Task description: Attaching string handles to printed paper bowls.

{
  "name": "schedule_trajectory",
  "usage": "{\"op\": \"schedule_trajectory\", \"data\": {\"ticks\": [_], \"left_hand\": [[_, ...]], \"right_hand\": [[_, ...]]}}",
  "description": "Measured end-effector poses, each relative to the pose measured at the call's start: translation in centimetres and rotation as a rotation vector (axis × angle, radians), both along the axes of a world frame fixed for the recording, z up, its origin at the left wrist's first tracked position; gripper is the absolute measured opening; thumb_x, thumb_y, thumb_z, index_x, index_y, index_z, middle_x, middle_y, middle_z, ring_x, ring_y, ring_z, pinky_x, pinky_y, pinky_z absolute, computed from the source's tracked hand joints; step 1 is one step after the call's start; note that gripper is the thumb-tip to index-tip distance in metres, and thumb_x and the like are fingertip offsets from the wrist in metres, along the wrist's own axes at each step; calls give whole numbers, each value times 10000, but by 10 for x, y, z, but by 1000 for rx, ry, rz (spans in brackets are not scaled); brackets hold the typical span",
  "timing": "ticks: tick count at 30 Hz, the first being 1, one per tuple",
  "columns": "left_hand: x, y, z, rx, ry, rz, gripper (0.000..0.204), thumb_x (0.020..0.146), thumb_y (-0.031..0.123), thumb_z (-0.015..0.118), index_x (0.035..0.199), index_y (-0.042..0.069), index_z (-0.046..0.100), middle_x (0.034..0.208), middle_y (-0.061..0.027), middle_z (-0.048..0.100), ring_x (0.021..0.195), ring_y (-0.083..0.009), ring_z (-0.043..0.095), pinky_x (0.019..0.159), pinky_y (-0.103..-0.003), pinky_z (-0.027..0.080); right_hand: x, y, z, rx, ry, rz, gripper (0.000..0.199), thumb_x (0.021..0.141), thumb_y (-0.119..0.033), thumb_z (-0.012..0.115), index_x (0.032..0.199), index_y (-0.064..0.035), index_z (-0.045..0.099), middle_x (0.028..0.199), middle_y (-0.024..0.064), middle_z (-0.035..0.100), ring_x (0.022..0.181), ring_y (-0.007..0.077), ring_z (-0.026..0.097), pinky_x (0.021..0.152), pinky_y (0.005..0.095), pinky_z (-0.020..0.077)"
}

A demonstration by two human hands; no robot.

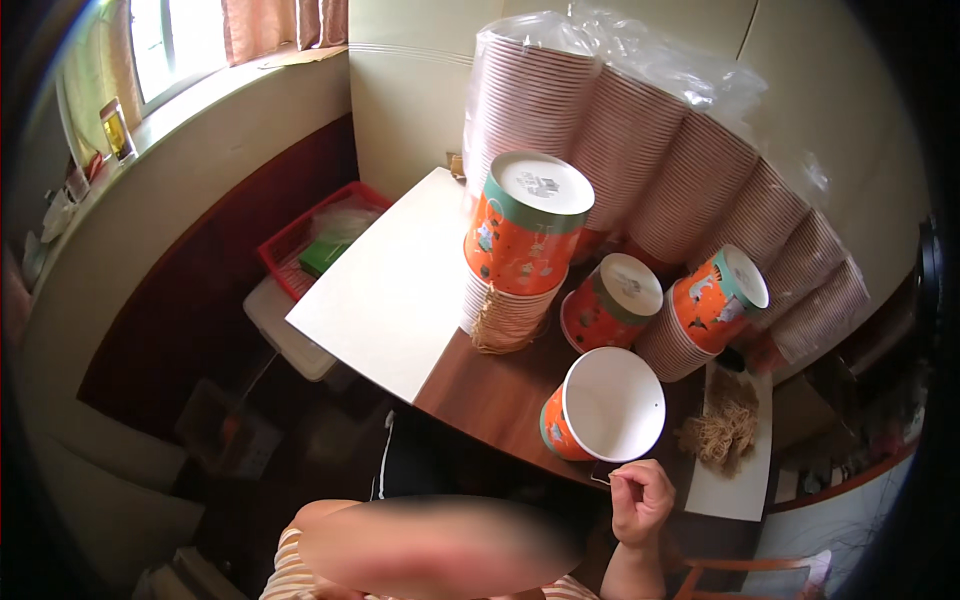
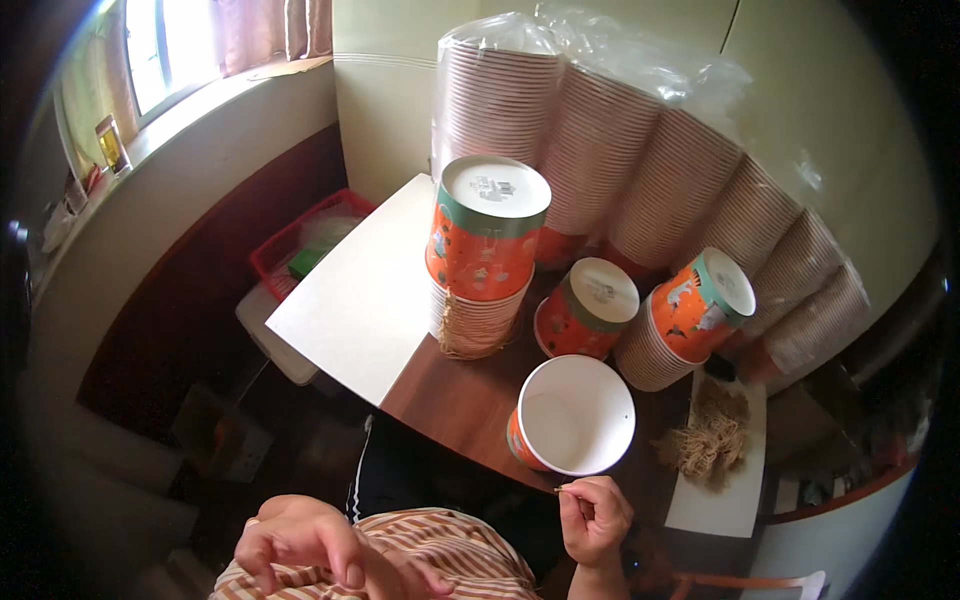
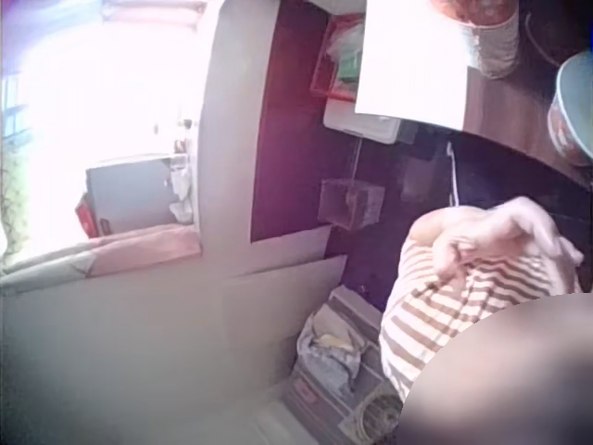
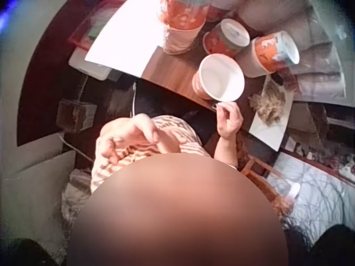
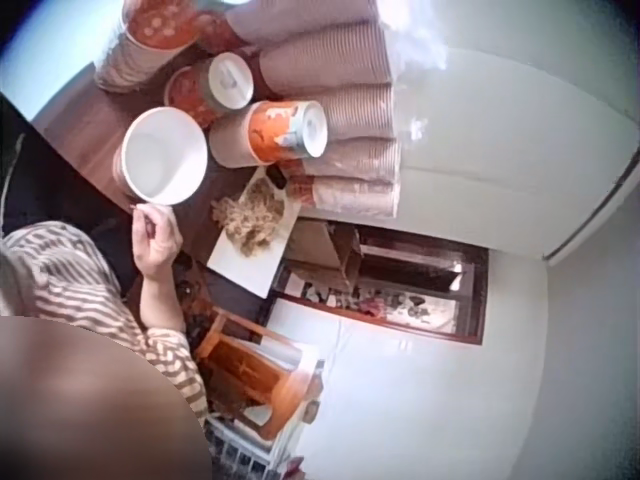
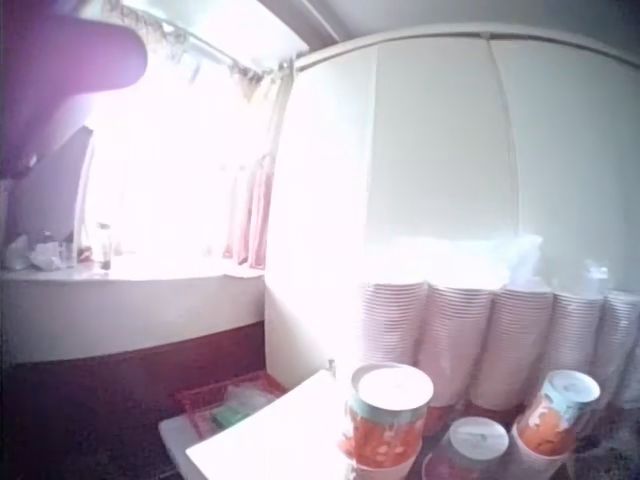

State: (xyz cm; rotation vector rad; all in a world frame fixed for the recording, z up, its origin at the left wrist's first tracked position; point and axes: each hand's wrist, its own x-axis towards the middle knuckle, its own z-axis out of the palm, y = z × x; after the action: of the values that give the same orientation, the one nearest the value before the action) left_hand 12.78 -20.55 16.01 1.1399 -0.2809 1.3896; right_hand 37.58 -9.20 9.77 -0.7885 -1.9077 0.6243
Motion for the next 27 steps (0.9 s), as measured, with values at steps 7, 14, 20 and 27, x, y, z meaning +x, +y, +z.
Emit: {"op": "schedule_trajectory", "data": {"ticks": [7, 14, 20, 27], "left_hand": [[-7, 42, -30, -47, 455, 861, 188, 770, 27, 745, 712, 46, 566, 682, -61, 579, 668, -207, 576, 623, -315, 454], [-49, 125, -98, -401, 799, 1782, 203, 751, 145, 760, 765, 51, 581, 761, -94, 589, 703, -289, 580, 629, -360, 467], [-59, 173, -96, -373, 930, 2010, 316, 724, 275, 770, 883, 80, 579, 882, -78, 590, 833, -279, 590, 735, -398, 433], [-66, 196, -103, -440, 870, 1946, 183, 772, 177, 726, 825, 54, 601, 851, -83, 605, 784, -266, 609, 706, -395, 459]], "right_hand": [[-4, 1, 1, -1, -15, -4, 73, 810, -11, 666, 852, -27, 609, 761, 57, 602, 595, 83, 498, 529, 200, 385], [0, -1, -2, 28, 0, 0, 78, 808, -8, 675, 863, -33, 626, 755, 44, 609, 540, 50, 454, 480, 180, 345], [-3, 0, 2, 51, -6, -12, 67, 809, -9, 672, 854, -33, 628, 751, 43, 609, 542, 56, 461, 483, 183, 351], [-2, -1, 1, 21, 5, -21, 66, 808, -11, 673, 853, -31, 630, 748, 44, 608, 551, 54, 474, 487, 181, 359]]}}
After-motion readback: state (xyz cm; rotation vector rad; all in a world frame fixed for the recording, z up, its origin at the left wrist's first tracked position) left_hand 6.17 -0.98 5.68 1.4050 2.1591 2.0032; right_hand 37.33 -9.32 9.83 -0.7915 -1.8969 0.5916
